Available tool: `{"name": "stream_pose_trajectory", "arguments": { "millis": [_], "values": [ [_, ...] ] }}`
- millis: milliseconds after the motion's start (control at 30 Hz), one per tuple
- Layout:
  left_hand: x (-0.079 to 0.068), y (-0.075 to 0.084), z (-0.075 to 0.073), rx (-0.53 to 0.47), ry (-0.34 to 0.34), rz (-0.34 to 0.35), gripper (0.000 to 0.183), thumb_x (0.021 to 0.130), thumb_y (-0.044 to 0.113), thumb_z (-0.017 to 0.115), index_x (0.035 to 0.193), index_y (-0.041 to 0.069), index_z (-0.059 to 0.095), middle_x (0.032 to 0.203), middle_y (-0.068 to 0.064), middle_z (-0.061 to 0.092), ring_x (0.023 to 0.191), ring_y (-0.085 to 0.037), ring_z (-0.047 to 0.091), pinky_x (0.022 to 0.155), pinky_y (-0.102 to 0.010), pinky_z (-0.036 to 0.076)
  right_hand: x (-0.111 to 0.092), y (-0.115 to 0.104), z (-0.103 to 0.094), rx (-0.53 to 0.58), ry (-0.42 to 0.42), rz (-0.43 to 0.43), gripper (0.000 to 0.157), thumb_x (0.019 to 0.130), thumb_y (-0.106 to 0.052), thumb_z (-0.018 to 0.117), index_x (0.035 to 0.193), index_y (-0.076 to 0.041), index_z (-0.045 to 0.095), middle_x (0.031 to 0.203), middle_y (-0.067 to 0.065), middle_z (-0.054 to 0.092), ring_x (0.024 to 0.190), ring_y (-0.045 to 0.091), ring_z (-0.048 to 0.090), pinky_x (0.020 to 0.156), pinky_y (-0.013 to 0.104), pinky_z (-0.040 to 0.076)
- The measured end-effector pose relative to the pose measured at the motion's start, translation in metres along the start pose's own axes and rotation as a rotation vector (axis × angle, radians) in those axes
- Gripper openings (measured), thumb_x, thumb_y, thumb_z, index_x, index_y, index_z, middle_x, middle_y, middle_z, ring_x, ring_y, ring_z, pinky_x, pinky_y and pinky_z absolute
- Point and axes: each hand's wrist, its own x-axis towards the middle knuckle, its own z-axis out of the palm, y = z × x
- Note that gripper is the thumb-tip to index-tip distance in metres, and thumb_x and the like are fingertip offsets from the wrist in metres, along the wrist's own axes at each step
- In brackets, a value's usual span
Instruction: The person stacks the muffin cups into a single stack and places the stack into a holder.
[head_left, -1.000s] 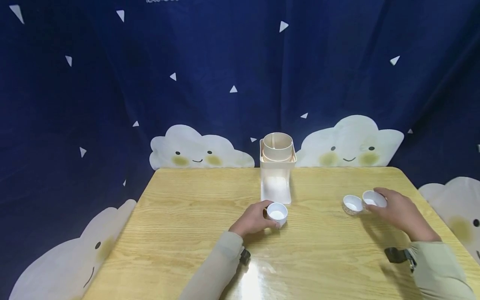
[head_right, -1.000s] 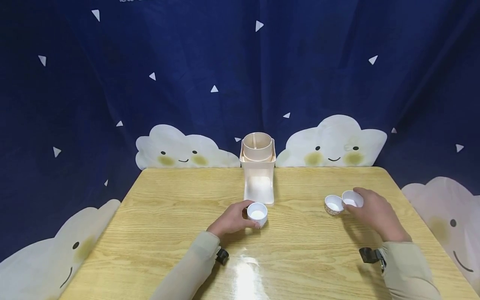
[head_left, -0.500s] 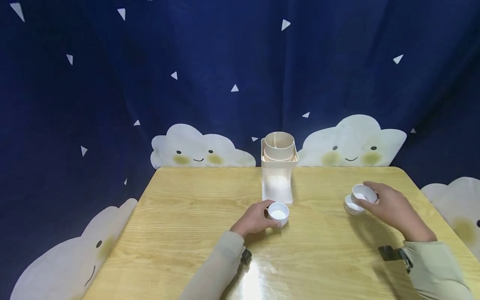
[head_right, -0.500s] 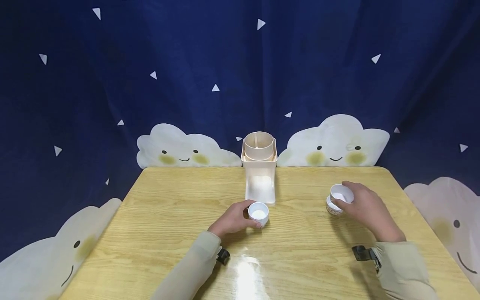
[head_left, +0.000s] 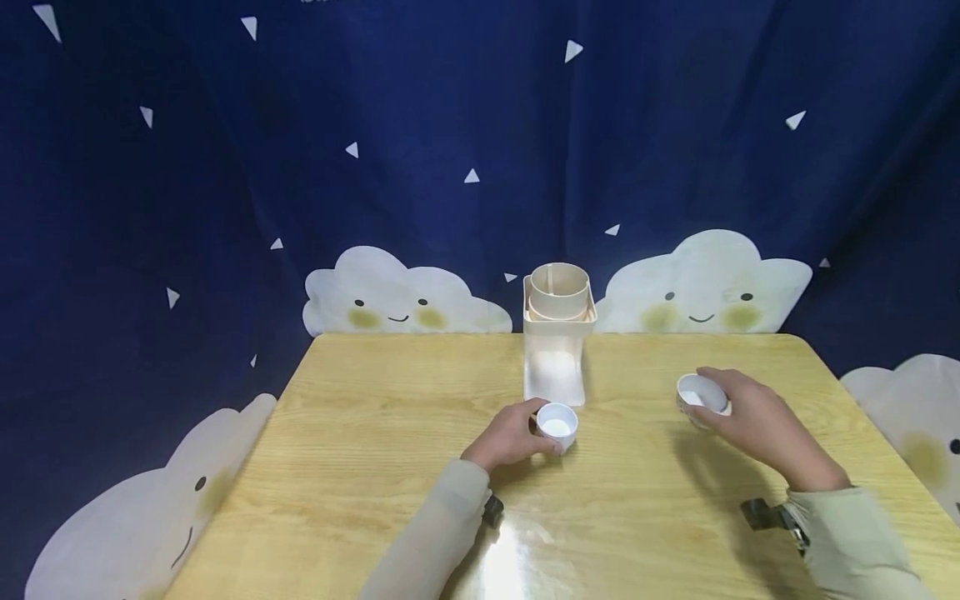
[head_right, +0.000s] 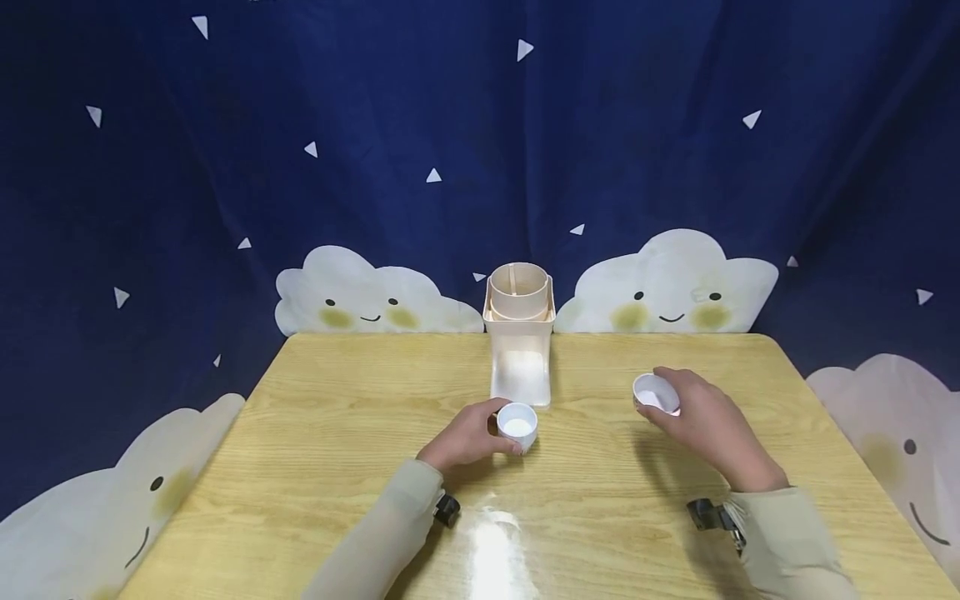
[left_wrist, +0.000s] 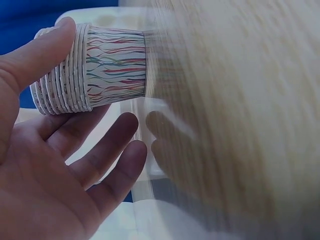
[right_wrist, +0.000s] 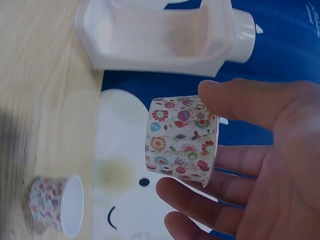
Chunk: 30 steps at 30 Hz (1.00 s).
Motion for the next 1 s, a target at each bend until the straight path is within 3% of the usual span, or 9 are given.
{"name": "stream_pose_trajectory", "arguments": {
  "millis": [267,633,1000],
  "values": [
    [0.0,0.0,-0.001,0.009,-0.003,-0.012,0.056,0.075,0.029,0.087,0.125,0.021,0.062,0.101,0.005,0.067,0.086,-0.007,0.057,0.075,-0.022,0.047,0.003,-0.018,0.009,0.014,0.008,-0.056,0.063,0.088,-0.034,0.074,0.132,0.007,0.056,0.124,0.03,0.064,0.108,0.043,0.062,0.082,0.055,0.05],
    [0.001,-0.002,0.0,0.001,-0.005,-0.002,0.057,0.075,0.03,0.087,0.125,0.021,0.062,0.101,0.005,0.067,0.086,-0.007,0.057,0.075,-0.022,0.047,0.005,-0.034,0.018,0.024,-0.001,-0.059,0.061,0.087,-0.032,0.075,0.131,0.006,0.057,0.121,0.028,0.065,0.102,0.038,0.064,0.078,0.049,0.051],
    [0.002,-0.003,0.0,0.012,0.003,0.01,0.057,0.074,0.031,0.087,0.125,0.021,0.063,0.099,0.005,0.067,0.084,-0.006,0.056,0.075,-0.021,0.047,0.009,-0.054,0.028,0.072,-0.009,-0.103,0.059,0.086,-0.027,0.075,0.134,0.002,0.057,0.13,0.027,0.062,0.118,0.045,0.06,0.093,0.059,0.05]
  ]
}}
